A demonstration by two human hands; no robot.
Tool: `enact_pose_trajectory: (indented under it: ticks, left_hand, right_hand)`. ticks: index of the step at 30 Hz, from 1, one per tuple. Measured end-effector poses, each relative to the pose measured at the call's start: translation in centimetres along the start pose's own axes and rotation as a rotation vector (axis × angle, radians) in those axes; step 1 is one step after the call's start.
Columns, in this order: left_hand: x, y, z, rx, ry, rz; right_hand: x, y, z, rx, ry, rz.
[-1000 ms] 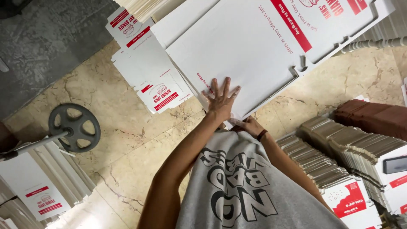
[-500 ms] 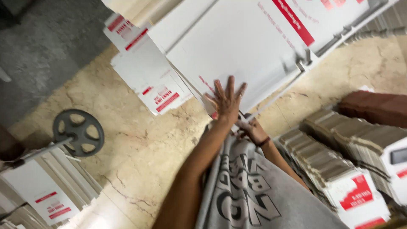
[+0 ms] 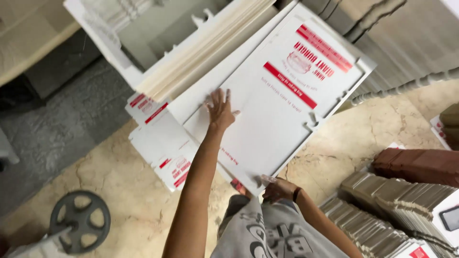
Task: The person is manually sorting and placing flat cardboard burger boxes into a plastic organizing frame.
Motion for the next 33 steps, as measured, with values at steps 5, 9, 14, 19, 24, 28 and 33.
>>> enact_pose_trajectory:
  ticks: [5, 9, 14, 19, 24, 28, 33]
  left_hand:
    - [-11.1, 0.3, 0.8, 0.056, 0.184, -0.015]
    - [-14.4, 5.5, 2.9, 0.173, 0.122, 0.095]
    - [-8.1, 9.7, 9.1, 0.516, -0.317, 0.419]
    - [-5.9, 11.2, 6.8, 0.636, -0.246, 0.258]
    - [6.6, 17.0, 12.7, 0.720, -0.064, 0.388]
    - [17.0, 11.5, 14.0, 0.946, 0.487, 0.341]
    - [24.1, 10.3, 15.7, 1.731, 0.280, -0.684]
  right_hand:
    - [4.3, -6.4, 5.0, -0.582, 0.487, 0.112]
    - [3.3, -6.8, 5.7, -0.611, 0.522, 0.129]
    - [5.3, -4.0, 6.8, -0.661, 0.479, 0.088]
    - [8.2, -1.6, 11.7, -0.380, 0.523, 0.130]
    - [4.5, 0.2, 18.0, -0.052, 0.458, 0.292]
    - [8.1, -8.7, 23.0, 0.441, 0.296, 0.651]
    - [21.6, -26.8, 28.0, 0.911, 0.287, 0.644]
Point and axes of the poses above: each hand's wrist, its own x-axis away from the middle knuckle, its own z-axis out of the back of the hand, y = z × x, the point moved 7 cm from there along -x, towards the middle knuckle, and after that the axes turned 10 degrees about x, right-handed, at the moved point
